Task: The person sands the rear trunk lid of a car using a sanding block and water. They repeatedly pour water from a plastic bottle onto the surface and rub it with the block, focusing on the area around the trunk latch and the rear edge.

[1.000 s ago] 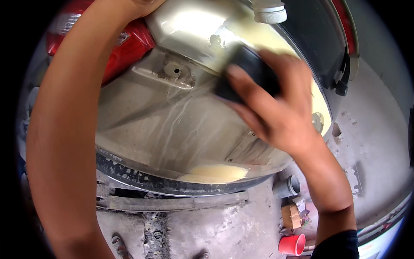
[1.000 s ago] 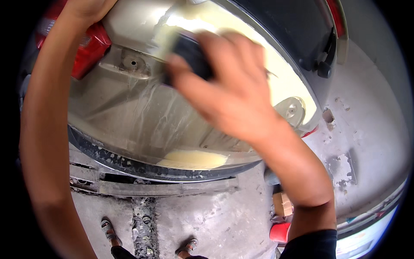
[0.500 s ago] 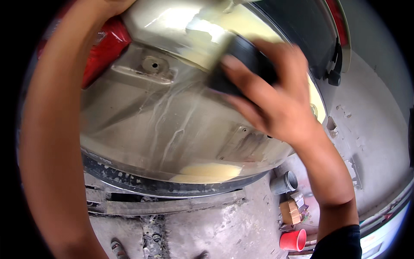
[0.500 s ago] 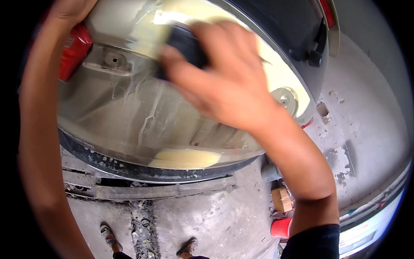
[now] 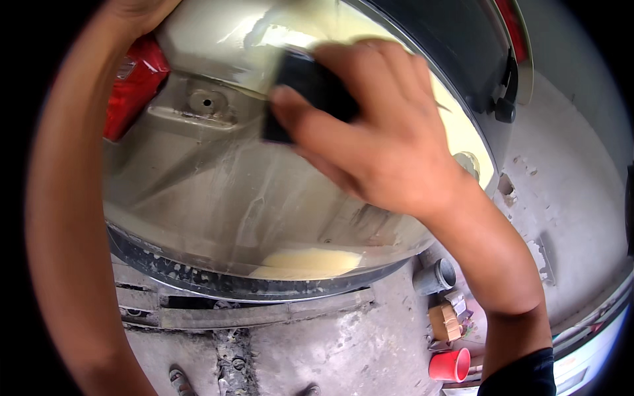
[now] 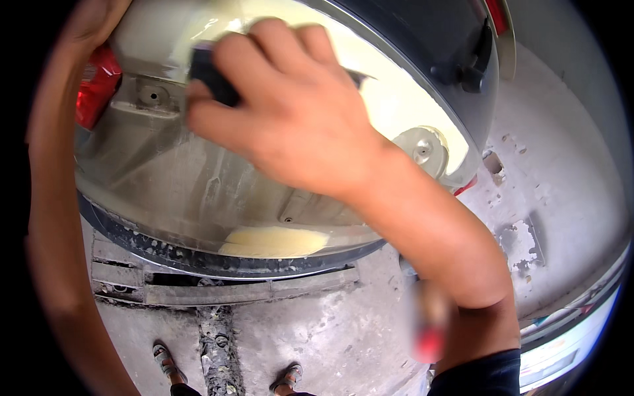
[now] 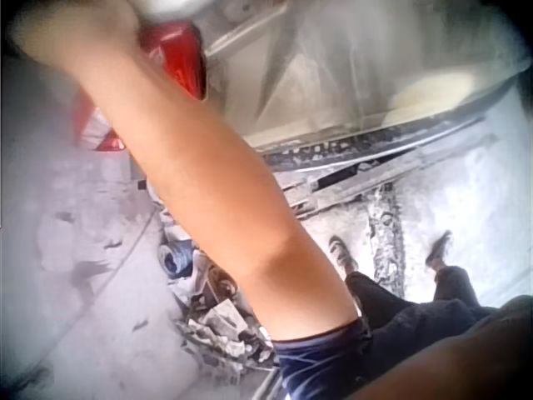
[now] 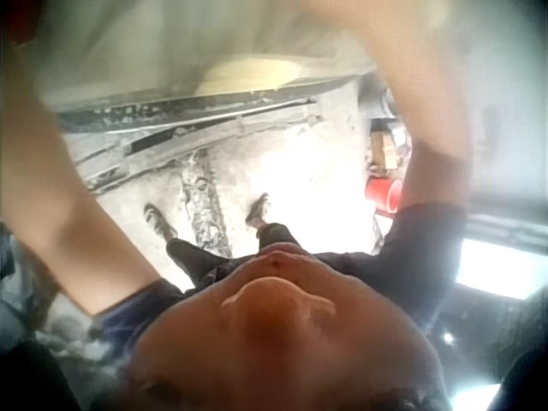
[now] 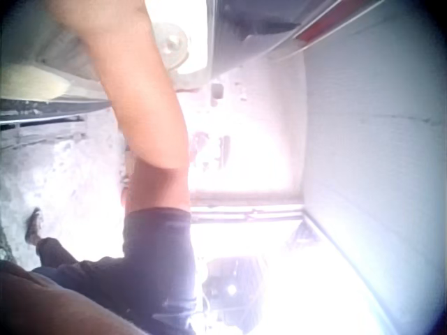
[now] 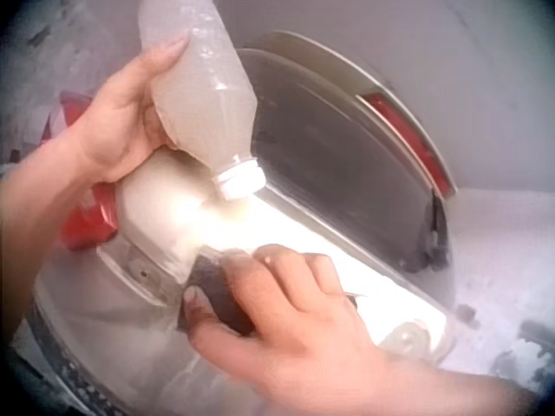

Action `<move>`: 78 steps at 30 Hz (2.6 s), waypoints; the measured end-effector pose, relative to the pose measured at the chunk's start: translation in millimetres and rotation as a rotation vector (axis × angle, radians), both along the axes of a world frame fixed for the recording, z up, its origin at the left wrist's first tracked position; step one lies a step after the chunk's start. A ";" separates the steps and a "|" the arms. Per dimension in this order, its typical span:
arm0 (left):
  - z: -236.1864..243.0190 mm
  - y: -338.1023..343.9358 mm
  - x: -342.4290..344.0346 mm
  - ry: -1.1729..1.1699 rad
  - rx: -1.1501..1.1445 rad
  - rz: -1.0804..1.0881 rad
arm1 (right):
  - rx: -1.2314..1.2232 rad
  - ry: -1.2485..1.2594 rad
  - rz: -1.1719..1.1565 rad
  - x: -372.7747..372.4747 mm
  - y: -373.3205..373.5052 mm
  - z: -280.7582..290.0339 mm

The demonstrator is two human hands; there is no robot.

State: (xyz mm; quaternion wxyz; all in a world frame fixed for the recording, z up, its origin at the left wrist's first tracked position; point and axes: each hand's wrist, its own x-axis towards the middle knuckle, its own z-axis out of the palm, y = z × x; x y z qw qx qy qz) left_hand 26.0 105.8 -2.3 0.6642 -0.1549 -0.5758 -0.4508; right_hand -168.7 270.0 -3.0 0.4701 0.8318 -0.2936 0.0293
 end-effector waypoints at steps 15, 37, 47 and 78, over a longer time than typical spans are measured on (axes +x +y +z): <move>-1.8 -14.7 1.4 -0.015 -0.104 -0.097 | 0.044 -0.020 -0.048 -0.4 5.1 6.4; 0.2 -28.1 -2.4 -0.051 -0.129 -0.289 | -0.012 -0.017 -0.130 -27.4 44.9 10.5; 0.0 -35.2 -3.8 -0.094 -0.186 -0.317 | 0.010 -0.062 -0.213 -64.0 73.6 15.5; 15.1 -2.4 -2.4 -0.101 0.136 -0.190 | -0.039 -0.055 -0.100 -3.6 23.9 2.1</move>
